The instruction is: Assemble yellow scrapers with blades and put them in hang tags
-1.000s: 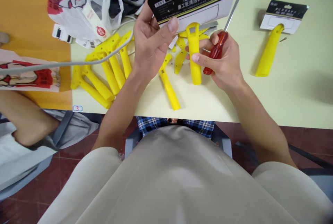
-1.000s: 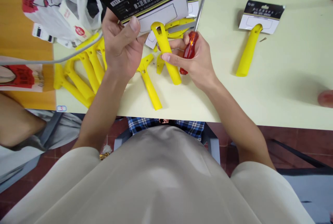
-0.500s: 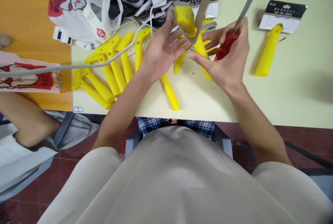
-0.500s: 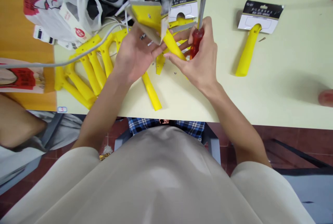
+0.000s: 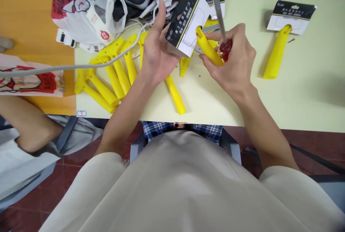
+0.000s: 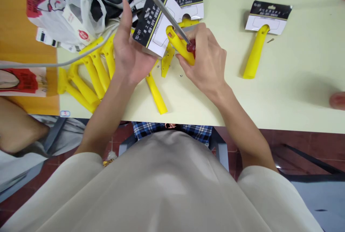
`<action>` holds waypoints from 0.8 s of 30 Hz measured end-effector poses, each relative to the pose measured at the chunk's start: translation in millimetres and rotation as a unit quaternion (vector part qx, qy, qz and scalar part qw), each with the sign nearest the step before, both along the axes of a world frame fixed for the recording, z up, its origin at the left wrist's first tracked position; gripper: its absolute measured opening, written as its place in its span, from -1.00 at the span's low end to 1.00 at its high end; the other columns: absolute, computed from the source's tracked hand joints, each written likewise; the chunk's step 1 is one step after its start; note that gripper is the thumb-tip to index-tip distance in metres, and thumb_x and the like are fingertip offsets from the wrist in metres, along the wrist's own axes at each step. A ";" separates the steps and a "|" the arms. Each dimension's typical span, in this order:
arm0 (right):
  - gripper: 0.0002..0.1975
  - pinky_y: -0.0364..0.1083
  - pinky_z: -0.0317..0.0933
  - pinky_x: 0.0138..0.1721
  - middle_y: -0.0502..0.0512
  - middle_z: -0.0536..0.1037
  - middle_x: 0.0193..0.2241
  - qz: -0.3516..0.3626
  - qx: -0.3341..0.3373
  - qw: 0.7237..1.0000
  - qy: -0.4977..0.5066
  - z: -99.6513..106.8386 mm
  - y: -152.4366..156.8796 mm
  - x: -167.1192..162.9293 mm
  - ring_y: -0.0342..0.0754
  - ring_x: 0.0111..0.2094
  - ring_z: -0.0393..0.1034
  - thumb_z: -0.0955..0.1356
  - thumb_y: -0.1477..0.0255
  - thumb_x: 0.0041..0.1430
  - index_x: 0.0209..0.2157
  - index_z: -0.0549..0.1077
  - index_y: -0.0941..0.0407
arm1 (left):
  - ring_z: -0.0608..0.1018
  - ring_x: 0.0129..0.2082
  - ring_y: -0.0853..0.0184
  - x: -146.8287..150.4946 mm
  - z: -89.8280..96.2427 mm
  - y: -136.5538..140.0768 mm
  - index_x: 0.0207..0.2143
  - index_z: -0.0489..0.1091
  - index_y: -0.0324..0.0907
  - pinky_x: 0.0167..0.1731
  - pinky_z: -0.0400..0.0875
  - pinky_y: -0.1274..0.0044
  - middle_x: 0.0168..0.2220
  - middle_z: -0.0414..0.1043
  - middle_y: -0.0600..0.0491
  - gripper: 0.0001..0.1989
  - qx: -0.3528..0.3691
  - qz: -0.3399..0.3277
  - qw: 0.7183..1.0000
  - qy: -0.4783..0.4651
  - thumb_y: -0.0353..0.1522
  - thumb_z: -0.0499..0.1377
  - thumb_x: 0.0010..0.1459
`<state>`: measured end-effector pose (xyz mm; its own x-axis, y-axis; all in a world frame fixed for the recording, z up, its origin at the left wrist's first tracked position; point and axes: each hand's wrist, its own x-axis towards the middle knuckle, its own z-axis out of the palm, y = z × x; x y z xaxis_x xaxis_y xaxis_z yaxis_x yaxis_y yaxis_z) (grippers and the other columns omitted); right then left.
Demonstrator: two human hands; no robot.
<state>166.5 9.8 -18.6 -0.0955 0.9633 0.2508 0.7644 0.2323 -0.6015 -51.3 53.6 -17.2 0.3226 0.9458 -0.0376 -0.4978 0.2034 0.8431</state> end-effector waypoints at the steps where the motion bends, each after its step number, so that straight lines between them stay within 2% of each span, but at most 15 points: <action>1: -0.48 -0.08 0.32 -0.03 -0.05 0.56 0.05 0.000 -0.003 1.000 -0.006 -0.1 0.1 -0.5 -0.17 -0.14 0.39 0.52 0.34 0.20 0.08 0.27 0.07 | 0.52 0.45 0.01 -0.5 -2.5 2.3 0.15 0.61 -0.10 0.30 0.63 0.19 0.14 0.64 0.03 -0.37 0.026 -0.026 0.999 0.000 0.06 -0.10 0.60; 2: -0.49 -0.07 0.33 -0.02 -0.05 0.56 0.06 -0.002 -0.006 1.000 -0.010 0.1 0.0 -0.7 -0.17 -0.13 0.39 0.51 0.34 0.21 0.09 0.27 0.07 | 0.44 0.50 0.03 -1.6 -7.3 6.6 0.20 0.59 -0.04 0.36 0.58 0.16 0.20 0.62 0.09 -0.38 0.062 -0.053 0.997 0.004 0.03 -0.15 0.60; 3: -0.49 -0.06 0.33 -0.01 -0.04 0.56 0.06 -0.003 -0.008 1.000 -0.015 0.3 -0.1 -0.9 -0.16 -0.12 0.40 0.50 0.34 0.21 0.09 0.26 0.07 | 0.34 0.58 0.06 -2.9 -13.8 12.5 0.27 0.55 -0.01 0.42 0.51 0.11 0.26 0.56 0.15 -0.36 0.079 -0.044 0.996 0.013 0.04 -0.18 0.59; 4: -0.49 -0.06 0.33 -0.01 -0.04 0.56 0.05 -0.005 -0.008 1.000 -0.018 0.5 -0.2 -0.9 -0.15 -0.12 0.41 0.50 0.34 0.20 0.08 0.26 0.08 | 0.31 0.59 0.08 -4.3 -21.0 19.4 0.21 0.58 0.18 0.40 0.53 0.16 0.27 0.58 0.24 -0.45 0.095 -0.041 0.994 0.027 0.14 -0.01 0.46; 5: -0.50 -0.05 0.34 -0.01 -0.03 0.56 0.05 -0.006 -0.010 1.000 -0.019 0.8 -0.3 -0.9 -0.14 -0.11 0.41 0.50 0.33 0.20 0.07 0.26 0.08 | 0.30 0.59 0.04 -5.5 -28.1 26.4 0.11 0.60 0.28 0.40 0.53 0.17 0.25 0.60 0.30 -0.48 0.106 -0.050 0.993 0.033 0.23 0.19 0.27; 7: -0.50 -0.03 0.36 0.01 -0.01 0.56 0.06 -0.005 -0.016 1.000 -0.014 1.1 -0.4 -1.0 -0.13 -0.11 0.42 0.50 0.29 0.22 0.07 0.26 0.07 | 0.26 0.60 0.00 -7.6 -38.2 37.8 0.04 0.62 0.36 0.42 0.50 0.15 0.25 0.60 0.36 -0.43 0.112 -0.035 0.993 0.030 0.28 0.30 0.05; 10: -0.48 -0.02 0.38 0.01 0.02 0.56 0.07 -0.004 -0.017 1.000 -0.010 1.0 -0.4 -1.8 -0.12 -0.11 0.43 0.51 0.27 0.21 0.08 0.27 0.07 | 0.23 0.61 -0.05 -10.8 -38.4 42.9 0.04 0.66 0.38 0.40 0.52 0.16 0.25 0.60 0.35 -0.35 0.114 -0.028 0.992 0.046 0.35 0.26 -0.02; 13: -0.47 0.00 0.39 0.00 0.02 0.55 0.06 -0.011 -0.016 0.999 -0.026 0.5 -0.6 -3.0 -0.08 -0.05 0.45 0.51 0.30 0.20 0.12 0.29 0.06 | 0.28 0.58 -0.15 -14.2 -29.9 36.6 0.10 0.67 0.31 0.38 0.54 0.17 0.22 0.64 0.25 -0.21 0.142 -0.065 0.983 0.093 0.38 0.33 -0.13; 14: -0.47 0.01 0.40 0.02 0.03 0.55 0.05 -0.013 -0.019 0.999 -0.028 0.3 -0.9 -3.3 -0.06 -0.03 0.45 0.50 0.31 0.20 0.12 0.30 0.05 | 0.30 0.57 -0.16 -14.6 -28.1 33.8 0.14 0.66 0.30 0.38 0.54 0.17 0.23 0.63 0.24 -0.19 0.153 -0.071 0.981 0.101 0.37 0.36 -0.12; 16: -0.48 0.03 0.43 0.04 0.07 0.54 0.05 -0.010 -0.028 0.999 -0.027 0.0 -1.4 -3.6 -0.03 0.02 0.45 0.49 0.31 0.21 0.13 0.30 0.06 | 0.29 0.58 -0.10 -14.4 -28.3 29.6 0.20 0.62 0.28 0.43 0.48 0.18 0.30 0.57 0.27 -0.32 0.153 -0.033 0.985 0.078 0.26 0.31 0.10; 17: -0.49 0.04 0.44 0.05 0.08 0.54 0.06 -0.007 -0.033 0.999 -0.025 -0.3 -1.5 -3.6 -0.02 0.03 0.45 0.49 0.31 0.21 0.13 0.30 0.06 | 0.30 0.57 -0.07 -13.9 -30.0 28.8 0.19 0.61 0.28 0.44 0.46 0.19 0.30 0.56 0.28 -0.39 0.153 -0.020 0.986 0.057 0.20 0.32 0.15; 21: -0.53 0.06 0.49 0.07 0.12 0.51 0.13 0.005 -0.037 0.999 -0.021 -0.8 -1.2 -3.8 -0.02 0.06 0.42 0.45 0.29 0.23 0.10 0.29 0.06 | 0.27 0.58 0.00 -12.6 -36.6 28.8 0.17 0.55 0.24 0.57 0.26 0.18 0.28 0.57 0.27 -0.35 0.151 -0.046 0.987 0.014 0.18 0.42 0.06; 24: -0.57 0.08 0.52 0.12 0.16 0.49 0.13 0.001 -0.043 0.999 -0.023 0.0 -0.4 -5.2 0.01 0.14 0.40 0.42 0.31 0.24 0.07 0.26 0.08 | 0.28 0.56 0.10 -9.9 -29.3 18.8 0.22 0.45 0.15 0.61 0.17 0.18 0.34 0.54 0.25 -0.47 0.147 -0.010 0.989 0.032 0.03 0.29 0.25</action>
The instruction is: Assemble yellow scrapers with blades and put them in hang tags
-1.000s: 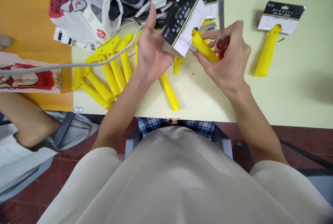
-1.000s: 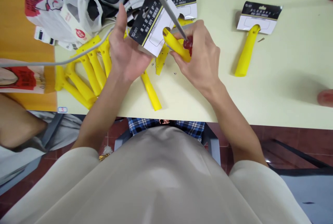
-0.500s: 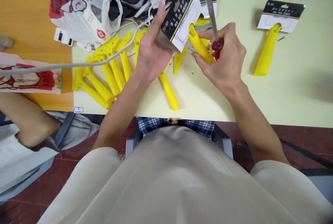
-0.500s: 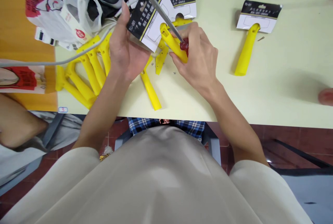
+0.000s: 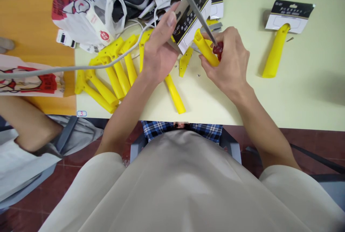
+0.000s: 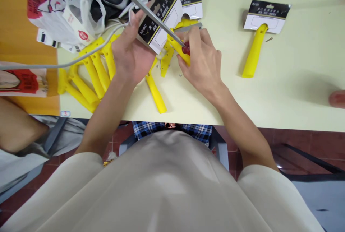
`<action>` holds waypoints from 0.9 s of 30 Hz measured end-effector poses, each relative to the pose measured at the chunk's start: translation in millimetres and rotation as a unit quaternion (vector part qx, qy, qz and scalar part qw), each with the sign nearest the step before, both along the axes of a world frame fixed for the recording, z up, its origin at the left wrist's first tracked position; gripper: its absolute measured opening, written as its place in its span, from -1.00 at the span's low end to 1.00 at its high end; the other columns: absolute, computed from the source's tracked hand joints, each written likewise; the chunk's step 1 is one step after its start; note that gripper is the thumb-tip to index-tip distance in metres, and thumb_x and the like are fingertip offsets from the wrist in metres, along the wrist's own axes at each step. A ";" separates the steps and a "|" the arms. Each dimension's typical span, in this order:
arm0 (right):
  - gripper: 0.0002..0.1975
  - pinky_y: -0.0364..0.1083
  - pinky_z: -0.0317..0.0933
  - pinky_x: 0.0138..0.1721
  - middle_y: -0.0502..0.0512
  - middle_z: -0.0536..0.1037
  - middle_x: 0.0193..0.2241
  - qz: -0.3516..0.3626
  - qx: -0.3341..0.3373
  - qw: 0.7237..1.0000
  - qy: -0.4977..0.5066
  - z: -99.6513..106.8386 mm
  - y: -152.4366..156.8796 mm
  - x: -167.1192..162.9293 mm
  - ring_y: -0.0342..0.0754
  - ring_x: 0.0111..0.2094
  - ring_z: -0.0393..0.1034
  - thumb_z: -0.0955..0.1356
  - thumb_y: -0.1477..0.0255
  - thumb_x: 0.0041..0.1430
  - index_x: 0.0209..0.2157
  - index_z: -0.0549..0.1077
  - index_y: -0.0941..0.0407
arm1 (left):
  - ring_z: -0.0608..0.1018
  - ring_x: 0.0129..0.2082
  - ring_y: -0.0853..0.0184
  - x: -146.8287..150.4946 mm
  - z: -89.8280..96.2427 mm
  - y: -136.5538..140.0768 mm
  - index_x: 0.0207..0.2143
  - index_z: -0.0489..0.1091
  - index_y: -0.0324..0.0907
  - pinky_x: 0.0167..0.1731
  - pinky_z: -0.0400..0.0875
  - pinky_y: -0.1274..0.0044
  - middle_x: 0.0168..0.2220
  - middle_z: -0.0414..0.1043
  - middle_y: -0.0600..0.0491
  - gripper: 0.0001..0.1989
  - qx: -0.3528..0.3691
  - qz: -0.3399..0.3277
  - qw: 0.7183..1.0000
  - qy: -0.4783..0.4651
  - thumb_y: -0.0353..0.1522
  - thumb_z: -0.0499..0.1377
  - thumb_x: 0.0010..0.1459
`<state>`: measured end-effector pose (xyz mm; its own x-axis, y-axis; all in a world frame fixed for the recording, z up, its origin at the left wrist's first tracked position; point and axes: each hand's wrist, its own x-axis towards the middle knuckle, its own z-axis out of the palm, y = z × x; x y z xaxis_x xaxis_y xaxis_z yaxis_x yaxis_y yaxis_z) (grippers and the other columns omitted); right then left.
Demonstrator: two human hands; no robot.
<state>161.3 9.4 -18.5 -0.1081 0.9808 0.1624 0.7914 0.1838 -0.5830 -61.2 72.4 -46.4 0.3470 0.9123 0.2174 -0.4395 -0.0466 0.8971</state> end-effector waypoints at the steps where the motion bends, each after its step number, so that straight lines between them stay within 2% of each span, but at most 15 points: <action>1: -0.58 0.10 0.52 0.12 0.17 0.49 0.12 -0.004 -0.008 1.000 -0.006 0.5 0.2 -0.6 0.03 0.16 0.40 0.41 0.33 0.23 0.05 0.24 0.09 | 0.30 0.55 0.12 1.6 4.9 -5.6 0.24 0.41 0.10 0.62 0.15 0.16 0.37 0.51 0.24 -0.53 -0.011 0.002 1.000 0.001 -0.07 0.23 0.33; 4: -0.58 0.15 0.51 0.10 0.18 0.48 0.09 -0.013 -0.024 0.999 -0.028 1.7 0.1 -1.8 0.04 0.11 0.42 0.40 0.36 0.21 0.03 0.23 0.10 | 0.37 0.54 0.15 6.7 20.4 -21.4 0.25 0.41 -0.04 0.62 0.15 0.10 0.36 0.51 0.11 -0.64 -0.033 0.004 0.998 -0.054 -0.25 0.09 0.49; 7: -0.60 0.11 0.50 0.06 0.18 0.50 0.05 -0.016 -0.017 0.999 -0.032 1.3 -0.6 -2.1 0.00 0.03 0.43 0.40 0.34 0.22 0.02 0.24 0.11 | 0.27 0.61 0.06 8.3 29.0 -26.4 0.28 0.42 -0.11 0.61 0.16 0.03 0.41 0.46 0.06 -0.61 -0.064 0.020 0.995 -0.068 -0.17 -0.05 0.64; 9: -0.61 0.09 0.50 0.05 0.16 0.52 0.04 -0.018 -0.011 0.999 -0.033 0.6 -1.3 -2.3 -0.01 0.02 0.44 0.40 0.34 0.23 0.02 0.24 0.11 | 0.38 0.55 0.11 8.0 28.8 -25.1 0.19 0.47 -0.04 0.58 0.26 0.12 0.36 0.53 0.06 -0.66 -0.078 0.013 0.996 -0.049 -0.32 -0.05 0.61; 11: -0.60 0.08 0.48 0.04 0.11 0.52 0.06 -0.019 -0.009 0.999 -0.036 0.3 -2.1 -2.8 -0.03 -0.01 0.45 0.40 0.33 0.24 0.03 0.25 0.11 | 0.39 0.55 0.17 8.1 23.9 -23.1 0.24 0.44 -0.03 0.59 0.26 0.12 0.37 0.50 0.08 -0.61 -0.075 0.013 0.996 -0.055 -0.39 -0.11 0.60; 13: -0.59 0.04 0.46 0.01 0.08 0.53 0.08 -0.017 -0.008 0.999 -0.034 1.0 -3.3 -3.3 -0.05 -0.03 0.45 0.42 0.32 0.24 0.04 0.25 0.10 | 0.38 0.56 0.17 8.8 14.7 -20.8 0.27 0.42 -0.04 0.59 0.24 0.07 0.35 0.50 0.09 -0.63 -0.077 0.032 0.994 -0.067 -0.40 -0.05 0.59; 15: -0.59 -0.02 0.42 -0.01 0.07 0.52 0.12 -0.010 -0.011 1.000 -0.022 2.3 -4.7 -3.7 -0.09 -0.04 0.45 0.44 0.30 0.27 0.04 0.27 0.10 | 0.36 0.57 0.08 8.7 1.8 -16.7 0.20 0.47 0.02 0.57 0.27 0.06 0.27 0.58 0.11 -0.69 -0.095 0.071 0.991 -0.056 -0.38 0.19 0.47; 17: -0.59 -0.06 0.39 -0.03 0.07 0.52 0.15 0.001 -0.017 1.000 -0.006 3.1 -5.9 -3.9 -0.12 -0.07 0.45 0.45 0.27 0.30 0.05 0.28 0.10 | 0.29 0.60 0.05 6.7 -12.7 -10.1 0.20 0.49 0.09 0.59 0.23 0.08 0.17 0.61 0.18 -0.66 -0.094 0.102 0.990 -0.035 -0.28 0.28 0.41; 18: -0.59 -0.07 0.37 -0.03 0.06 0.52 0.15 0.005 -0.020 1.000 0.001 2.9 -6.1 -4.0 -0.14 -0.08 0.45 0.45 0.25 0.32 0.05 0.29 0.10 | 0.31 0.58 0.06 5.2 -19.6 -6.3 0.16 0.51 0.17 0.58 0.25 0.13 0.15 0.64 0.24 -0.62 -0.086 0.101 0.991 -0.022 -0.23 0.37 0.32; 21: -0.57 -0.08 0.33 -0.06 0.03 0.53 0.11 0.011 -0.010 1.000 0.018 -1.2 -5.3 -3.9 -0.16 -0.11 0.44 0.48 0.25 0.30 0.04 0.29 0.09 | 0.47 0.37 0.07 1.9 -33.3 3.4 0.09 0.55 0.24 0.53 0.31 0.12 0.10 0.67 0.38 -0.52 -0.040 0.103 0.994 -0.011 -0.13 0.53 0.14; 24: -0.53 -0.07 0.31 -0.09 0.02 0.54 0.07 0.021 0.018 0.999 0.041 -7.4 -2.8 -2.4 -0.15 -0.13 0.42 0.51 0.26 0.25 0.02 0.27 0.10 | 0.53 0.25 0.13 4.0 -32.6 4.5 0.04 0.57 0.26 0.48 0.38 0.11 0.06 0.68 0.42 -0.61 -0.018 0.134 0.991 -0.020 -0.14 0.50 0.16; 27: -0.50 -0.07 0.35 -0.09 0.01 0.55 0.06 0.036 0.032 0.996 0.070 -9.2 -2.0 0.1 -0.17 -0.13 0.43 0.50 0.20 0.25 0.02 0.24 0.09 | 0.52 0.30 0.10 7.9 -23.7 -0.6 0.06 0.57 0.26 0.46 0.41 0.14 0.12 0.65 0.38 -0.61 -0.019 0.144 0.989 -0.014 -0.14 0.48 0.19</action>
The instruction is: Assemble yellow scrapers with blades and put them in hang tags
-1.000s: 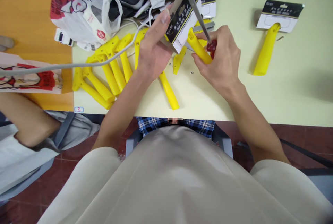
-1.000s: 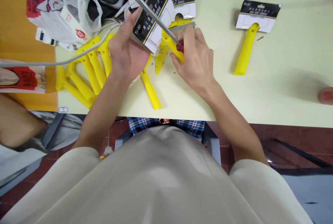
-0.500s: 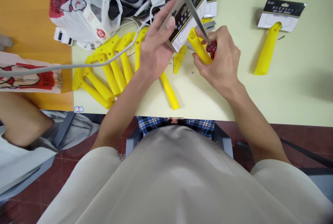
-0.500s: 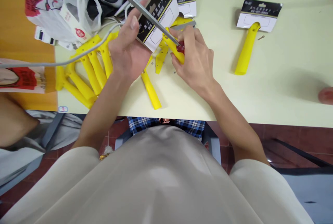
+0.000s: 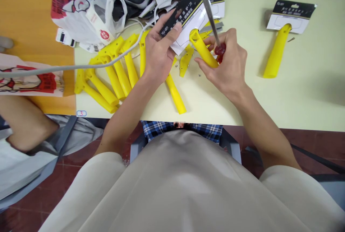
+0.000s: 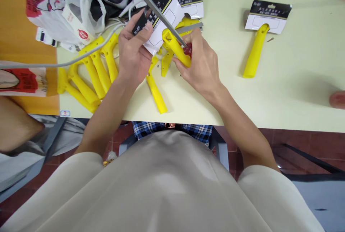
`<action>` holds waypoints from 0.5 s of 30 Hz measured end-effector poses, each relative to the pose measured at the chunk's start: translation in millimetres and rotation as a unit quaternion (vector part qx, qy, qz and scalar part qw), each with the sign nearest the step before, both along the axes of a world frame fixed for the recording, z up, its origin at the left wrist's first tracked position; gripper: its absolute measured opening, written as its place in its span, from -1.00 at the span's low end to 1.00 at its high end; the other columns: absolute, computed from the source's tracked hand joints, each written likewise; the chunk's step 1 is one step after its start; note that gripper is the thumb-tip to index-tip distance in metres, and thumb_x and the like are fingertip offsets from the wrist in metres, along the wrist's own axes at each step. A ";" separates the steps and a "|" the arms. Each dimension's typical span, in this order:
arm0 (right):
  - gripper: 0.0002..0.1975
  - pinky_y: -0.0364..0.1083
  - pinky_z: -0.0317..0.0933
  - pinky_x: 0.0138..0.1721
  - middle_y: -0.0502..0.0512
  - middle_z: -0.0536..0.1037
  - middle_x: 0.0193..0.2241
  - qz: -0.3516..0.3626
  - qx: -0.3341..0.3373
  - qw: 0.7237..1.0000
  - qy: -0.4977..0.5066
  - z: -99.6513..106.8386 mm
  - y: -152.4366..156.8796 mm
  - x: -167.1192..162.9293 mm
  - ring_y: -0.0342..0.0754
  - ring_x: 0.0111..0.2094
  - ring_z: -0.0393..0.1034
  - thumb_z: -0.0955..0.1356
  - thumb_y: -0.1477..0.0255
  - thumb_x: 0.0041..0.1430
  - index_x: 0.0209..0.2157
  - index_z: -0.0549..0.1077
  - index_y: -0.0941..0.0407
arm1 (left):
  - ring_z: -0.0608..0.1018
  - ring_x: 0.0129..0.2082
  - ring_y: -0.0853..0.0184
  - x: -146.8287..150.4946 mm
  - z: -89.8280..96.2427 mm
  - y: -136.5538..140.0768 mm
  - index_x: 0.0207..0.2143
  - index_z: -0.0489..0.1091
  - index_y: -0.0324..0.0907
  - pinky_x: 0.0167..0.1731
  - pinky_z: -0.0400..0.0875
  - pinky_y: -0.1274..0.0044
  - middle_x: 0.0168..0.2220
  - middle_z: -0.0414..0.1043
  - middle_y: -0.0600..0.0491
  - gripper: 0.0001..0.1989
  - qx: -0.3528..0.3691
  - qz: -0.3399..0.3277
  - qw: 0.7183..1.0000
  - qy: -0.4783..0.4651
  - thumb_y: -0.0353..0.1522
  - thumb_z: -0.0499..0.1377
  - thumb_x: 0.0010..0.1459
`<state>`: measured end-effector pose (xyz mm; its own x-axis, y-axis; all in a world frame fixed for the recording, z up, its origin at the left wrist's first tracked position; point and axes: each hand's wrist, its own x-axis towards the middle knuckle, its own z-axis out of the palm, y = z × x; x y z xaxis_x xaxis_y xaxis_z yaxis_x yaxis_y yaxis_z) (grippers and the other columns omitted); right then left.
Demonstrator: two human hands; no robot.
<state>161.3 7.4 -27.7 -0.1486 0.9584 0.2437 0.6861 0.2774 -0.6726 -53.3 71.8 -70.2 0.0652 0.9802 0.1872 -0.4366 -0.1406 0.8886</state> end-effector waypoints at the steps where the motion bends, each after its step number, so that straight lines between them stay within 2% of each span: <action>1: -0.49 -0.07 0.38 -0.07 -0.01 0.55 0.07 0.007 0.000 1.000 0.010 1.0 -0.5 0.7 -0.19 -0.14 0.43 0.49 0.15 0.27 0.02 0.23 0.08 | 0.50 0.31 0.11 0.3 2.5 -1.3 0.07 0.56 0.24 0.47 0.40 0.14 0.14 0.65 0.37 -0.60 0.002 0.000 1.000 0.003 -0.13 0.49 0.19; 4: -0.40 -0.08 0.43 -0.08 -0.03 0.57 0.08 0.015 -0.015 0.999 0.043 7.2 -3.0 1.3 -0.24 -0.19 0.45 0.45 -0.08 0.30 0.01 0.20 0.06 | 0.42 0.36 0.16 -3.4 5.2 -1.0 0.11 0.54 0.22 0.52 0.32 0.17 0.17 0.61 0.41 -0.57 0.012 0.004 1.000 0.004 -0.06 0.50 0.24; 6: -0.29 -0.06 0.42 -0.15 0.01 0.57 0.09 0.013 -0.043 0.995 0.090 12.3 -4.1 0.2 -0.21 -0.19 0.49 0.46 -0.21 0.23 -0.01 0.19 0.06 | 0.39 0.40 0.13 -7.8 4.9 1.0 0.12 0.52 0.24 0.53 0.29 0.16 0.19 0.60 0.43 -0.58 0.027 0.000 1.000 0.004 -0.05 0.49 0.27; 9: -0.20 -0.07 0.44 -0.22 0.06 0.55 0.14 0.017 -0.060 0.982 0.177 18.9 -3.1 -2.4 -0.16 -0.06 0.57 0.46 -0.27 0.18 -0.08 0.12 0.12 | 0.45 0.38 0.09 -11.0 8.2 0.2 0.18 0.50 0.16 0.55 0.24 0.06 0.20 0.61 0.36 -0.59 0.049 -0.041 0.998 -0.010 -0.14 0.46 0.35; 12: -0.19 -0.09 0.55 -0.19 0.07 0.52 0.16 0.015 -0.065 0.962 0.266 23.2 0.5 -3.4 -0.15 0.05 0.59 0.47 -0.22 0.22 -0.15 0.03 0.15 | 0.60 0.21 0.18 -6.4 17.0 -7.4 0.14 0.57 0.06 0.49 0.38 0.08 0.16 0.65 0.28 -0.66 0.031 -0.072 0.996 -0.033 -0.24 0.46 0.37; 15: -0.14 -0.05 0.59 -0.20 0.07 0.55 0.08 -0.023 -0.081 0.940 0.330 24.3 5.3 0.3 -0.12 -0.03 0.60 0.55 -0.19 0.10 -0.11 0.04 0.13 | 0.68 0.09 0.13 2.1 23.8 -16.3 0.07 0.62 0.07 0.29 0.58 0.14 0.06 0.68 0.18 -0.66 0.005 -0.095 0.995 -0.011 -0.18 0.50 0.28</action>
<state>161.7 12.7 -3.4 0.0263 0.9925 0.1192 0.1133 0.1155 -0.9868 -51.2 55.5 -46.4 0.2451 0.9485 0.2008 -0.4748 -0.0632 0.8778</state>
